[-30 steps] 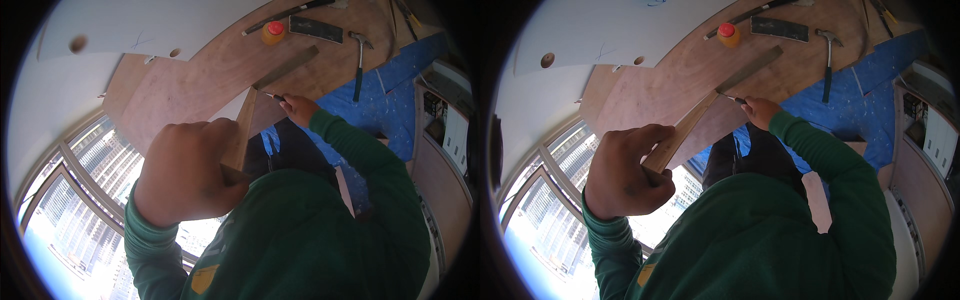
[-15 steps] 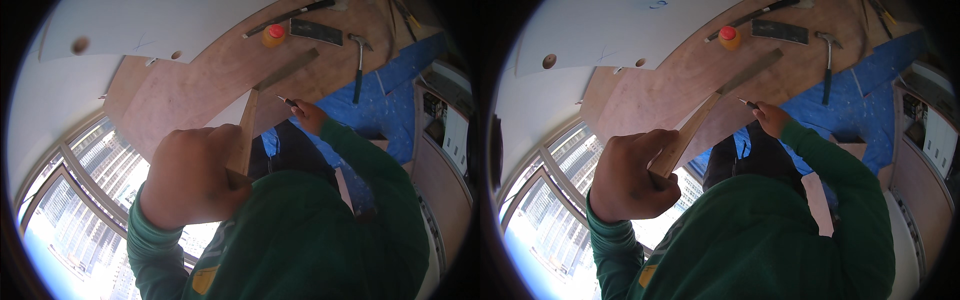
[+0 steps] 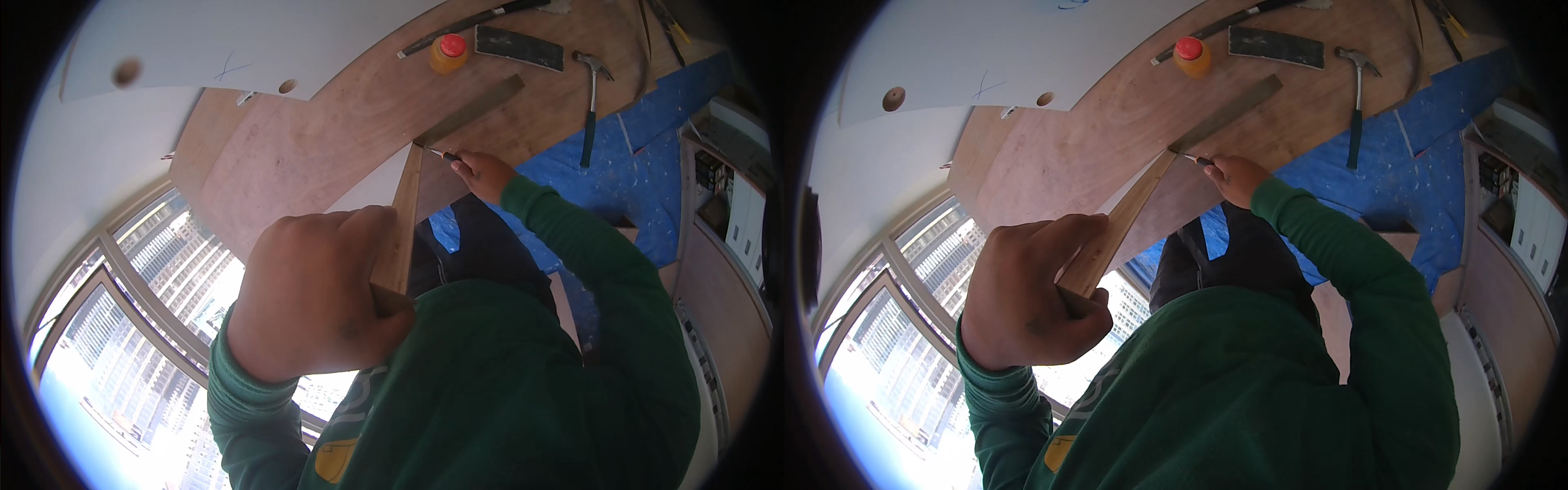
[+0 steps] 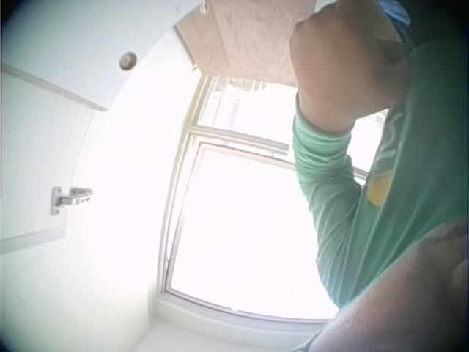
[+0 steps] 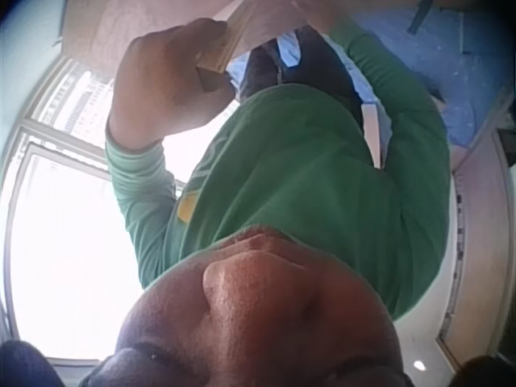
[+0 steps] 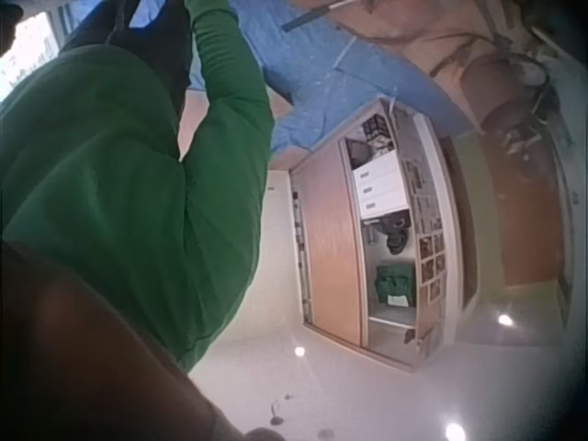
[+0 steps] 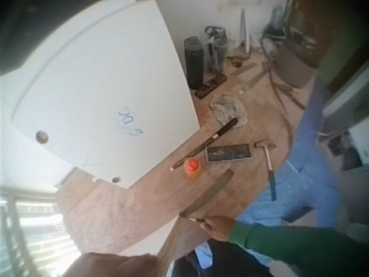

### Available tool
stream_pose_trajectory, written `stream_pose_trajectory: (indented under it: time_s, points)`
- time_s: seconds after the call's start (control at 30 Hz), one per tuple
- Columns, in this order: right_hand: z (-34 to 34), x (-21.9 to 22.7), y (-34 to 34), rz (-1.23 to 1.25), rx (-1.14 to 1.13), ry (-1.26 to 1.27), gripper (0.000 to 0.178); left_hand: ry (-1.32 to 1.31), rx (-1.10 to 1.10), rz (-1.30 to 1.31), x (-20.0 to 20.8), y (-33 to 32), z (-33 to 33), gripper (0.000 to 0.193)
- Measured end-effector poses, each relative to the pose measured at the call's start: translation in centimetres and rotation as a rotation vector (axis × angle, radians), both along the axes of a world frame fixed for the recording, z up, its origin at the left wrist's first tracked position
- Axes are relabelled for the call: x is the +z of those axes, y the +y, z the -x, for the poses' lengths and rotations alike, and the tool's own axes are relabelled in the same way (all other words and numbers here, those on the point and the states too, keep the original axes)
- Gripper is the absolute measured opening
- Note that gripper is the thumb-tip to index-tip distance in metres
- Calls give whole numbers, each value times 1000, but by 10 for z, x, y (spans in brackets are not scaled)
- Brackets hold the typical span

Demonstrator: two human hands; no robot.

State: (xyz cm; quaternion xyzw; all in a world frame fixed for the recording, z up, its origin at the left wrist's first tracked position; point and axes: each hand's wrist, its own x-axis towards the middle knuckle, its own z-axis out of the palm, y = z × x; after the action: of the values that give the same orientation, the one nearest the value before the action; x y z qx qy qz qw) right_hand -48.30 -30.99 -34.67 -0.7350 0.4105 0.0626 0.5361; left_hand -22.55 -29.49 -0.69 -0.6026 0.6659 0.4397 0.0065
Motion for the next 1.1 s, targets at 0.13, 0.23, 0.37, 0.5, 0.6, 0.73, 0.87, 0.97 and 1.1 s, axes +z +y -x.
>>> stream_pose_trajectory:
  time_s: [0.13,0.23,0.37,0.5,0.6,0.73,0.87,0.97,1.1]
  points:
    - [-2,0,0,13,14,5,38,-9,-16,22,-2,2,-1,55]
    - [-3,-1,2,30,19,18,37,-6,-19,40,-3,2,0,54]
    - [-2,4,6,82,25,76,38,-4,8,-16,1,-2,-2,52]
    - [23,10,8,19,43,116,35,-28,18,-32,1,-3,-3,51]
    - [31,9,17,67,60,157,35,-3,22,-16,0,-1,-3,51]
    - [36,8,16,2,-32,67,36,-5,25,-33,3,-1,-2,51]
    - [35,17,15,-62,-72,3,35,-11,21,-28,2,1,-1,52]
    - [14,16,10,-18,-49,16,35,-11,19,-41,2,0,0,52]
    - [-1,4,6,46,-17,38,37,-12,17,-35,2,3,3,53]
